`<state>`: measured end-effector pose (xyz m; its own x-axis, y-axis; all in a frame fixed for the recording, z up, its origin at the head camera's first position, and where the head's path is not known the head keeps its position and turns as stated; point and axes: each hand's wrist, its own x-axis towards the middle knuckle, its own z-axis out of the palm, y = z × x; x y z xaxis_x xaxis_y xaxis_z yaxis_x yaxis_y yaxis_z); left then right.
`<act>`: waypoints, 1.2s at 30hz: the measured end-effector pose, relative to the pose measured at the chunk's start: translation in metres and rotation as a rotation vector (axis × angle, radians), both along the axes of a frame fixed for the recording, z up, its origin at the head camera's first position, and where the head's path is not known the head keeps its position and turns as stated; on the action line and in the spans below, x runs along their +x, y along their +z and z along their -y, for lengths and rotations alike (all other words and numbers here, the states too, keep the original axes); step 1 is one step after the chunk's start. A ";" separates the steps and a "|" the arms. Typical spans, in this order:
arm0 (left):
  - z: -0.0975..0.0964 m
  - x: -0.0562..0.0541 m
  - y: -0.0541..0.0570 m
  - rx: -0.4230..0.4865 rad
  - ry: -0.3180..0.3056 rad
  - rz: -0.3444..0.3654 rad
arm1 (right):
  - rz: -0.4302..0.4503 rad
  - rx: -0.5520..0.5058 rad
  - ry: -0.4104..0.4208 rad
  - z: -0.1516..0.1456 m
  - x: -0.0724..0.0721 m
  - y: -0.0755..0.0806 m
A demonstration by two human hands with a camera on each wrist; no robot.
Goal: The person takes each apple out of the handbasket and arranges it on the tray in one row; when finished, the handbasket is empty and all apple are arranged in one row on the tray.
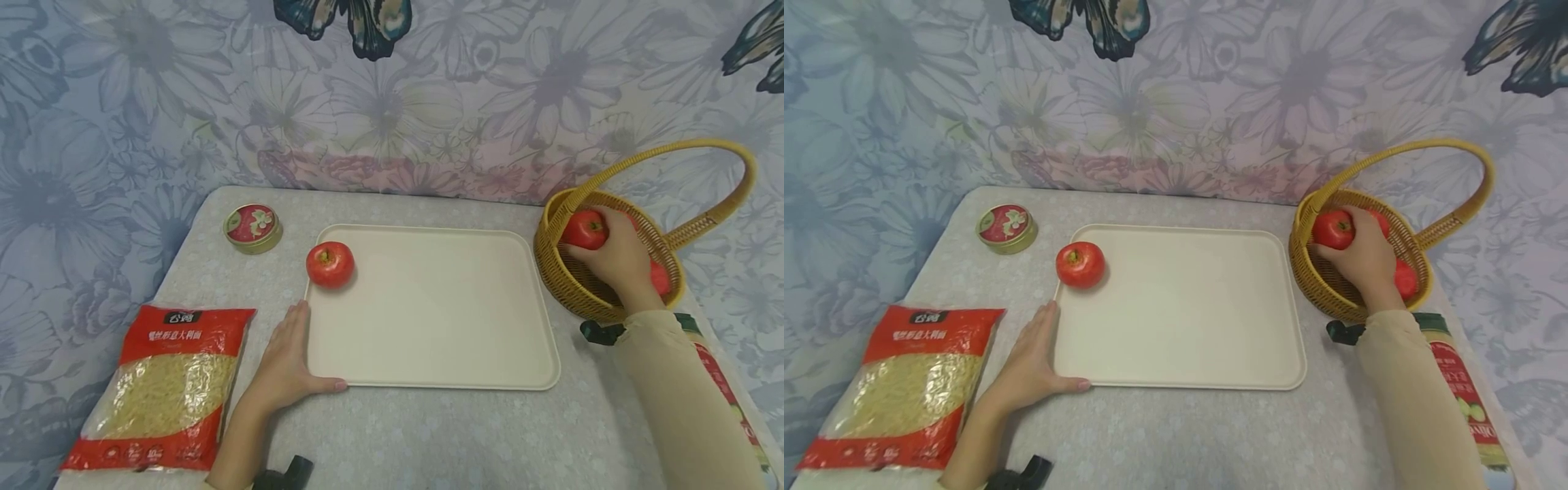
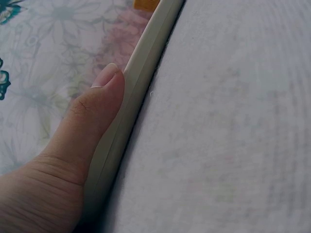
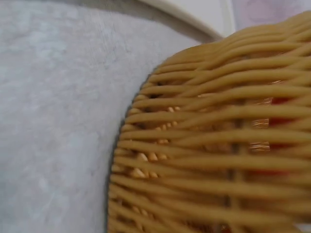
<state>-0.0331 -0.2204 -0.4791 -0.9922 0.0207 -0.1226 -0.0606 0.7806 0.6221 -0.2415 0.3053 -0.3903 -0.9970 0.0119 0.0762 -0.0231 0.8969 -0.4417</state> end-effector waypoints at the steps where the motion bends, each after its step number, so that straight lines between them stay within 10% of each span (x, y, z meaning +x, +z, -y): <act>1: 0.000 0.000 0.000 0.001 0.000 0.000 | -0.012 -0.005 -0.006 0.000 0.004 0.003; 20: 0.000 0.000 0.002 0.017 -0.001 0.001 | -0.224 -0.088 0.094 0.050 0.103 0.044; 36: 0.000 0.000 0.001 0.013 0.004 0.002 | -0.174 -0.145 0.425 0.150 0.082 0.015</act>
